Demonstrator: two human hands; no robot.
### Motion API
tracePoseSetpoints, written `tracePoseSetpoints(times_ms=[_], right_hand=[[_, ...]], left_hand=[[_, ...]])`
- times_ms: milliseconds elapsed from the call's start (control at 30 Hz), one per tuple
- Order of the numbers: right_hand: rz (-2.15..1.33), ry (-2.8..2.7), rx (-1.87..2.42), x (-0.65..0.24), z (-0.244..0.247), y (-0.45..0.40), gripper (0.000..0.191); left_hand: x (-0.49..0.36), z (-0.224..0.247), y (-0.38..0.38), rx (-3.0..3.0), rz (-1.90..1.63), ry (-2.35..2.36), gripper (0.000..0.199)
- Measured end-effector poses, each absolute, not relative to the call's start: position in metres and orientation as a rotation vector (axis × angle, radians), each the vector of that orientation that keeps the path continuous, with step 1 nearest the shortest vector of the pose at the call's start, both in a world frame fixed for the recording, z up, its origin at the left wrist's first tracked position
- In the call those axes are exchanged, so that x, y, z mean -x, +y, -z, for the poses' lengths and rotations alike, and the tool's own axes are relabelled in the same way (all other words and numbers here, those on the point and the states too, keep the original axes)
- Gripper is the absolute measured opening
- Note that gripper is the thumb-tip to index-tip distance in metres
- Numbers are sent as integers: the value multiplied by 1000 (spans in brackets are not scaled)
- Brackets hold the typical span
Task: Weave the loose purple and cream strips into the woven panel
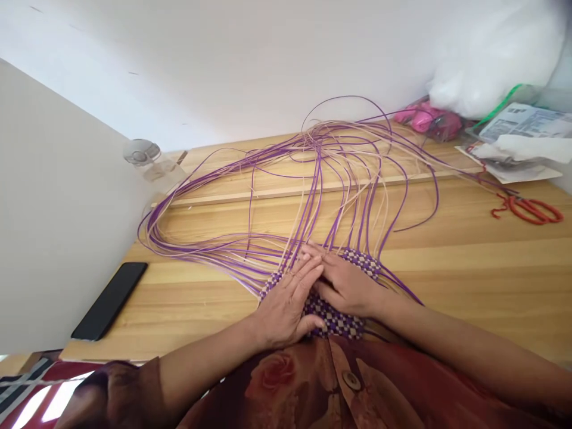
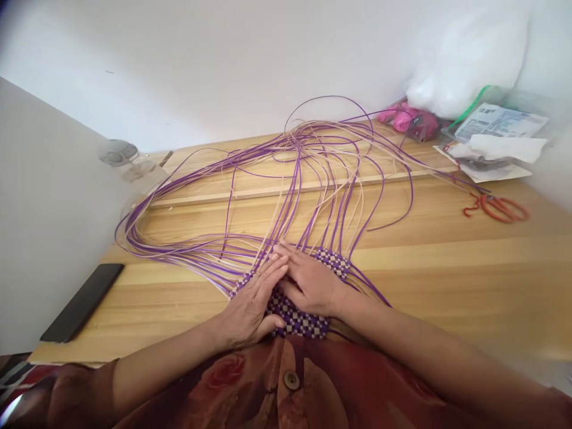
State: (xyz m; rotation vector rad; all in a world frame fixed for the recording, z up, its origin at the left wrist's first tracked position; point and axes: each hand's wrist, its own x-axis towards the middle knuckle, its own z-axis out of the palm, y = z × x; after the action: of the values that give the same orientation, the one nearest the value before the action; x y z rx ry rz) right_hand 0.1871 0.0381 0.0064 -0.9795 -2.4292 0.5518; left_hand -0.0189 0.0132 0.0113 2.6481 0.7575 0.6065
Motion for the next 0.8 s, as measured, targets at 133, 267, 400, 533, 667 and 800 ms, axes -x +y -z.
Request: tracePoseSetpoints(times_ms=[133, 267, 400, 533, 667, 800], right_hand=[[-505, -2110, 1052, -191, -14, 37, 41], [-441, -2056, 1240, -188, -29, 9, 50], [-382, -2314, 1293, -187, -17, -21, 65], [-202, -2471, 1254, -192, 4, -25, 80], [-189, -2525, 1222, -196, 5, -21, 85], [-168, -2566, 1264, -197, -2, -21, 75]], left_hand=[[18, 4, 14, -2759, -449, 867, 92], [14, 4, 13, -2760, -374, 998, 88], [11, 6, 11, -2722, -358, 1055, 78], [7, 3, 16, -2425, -627, 1020, 61], [13, -37, 6, -1884, -1087, 999, 26], [52, -114, -11, -1839, -1402, 993, 23]])
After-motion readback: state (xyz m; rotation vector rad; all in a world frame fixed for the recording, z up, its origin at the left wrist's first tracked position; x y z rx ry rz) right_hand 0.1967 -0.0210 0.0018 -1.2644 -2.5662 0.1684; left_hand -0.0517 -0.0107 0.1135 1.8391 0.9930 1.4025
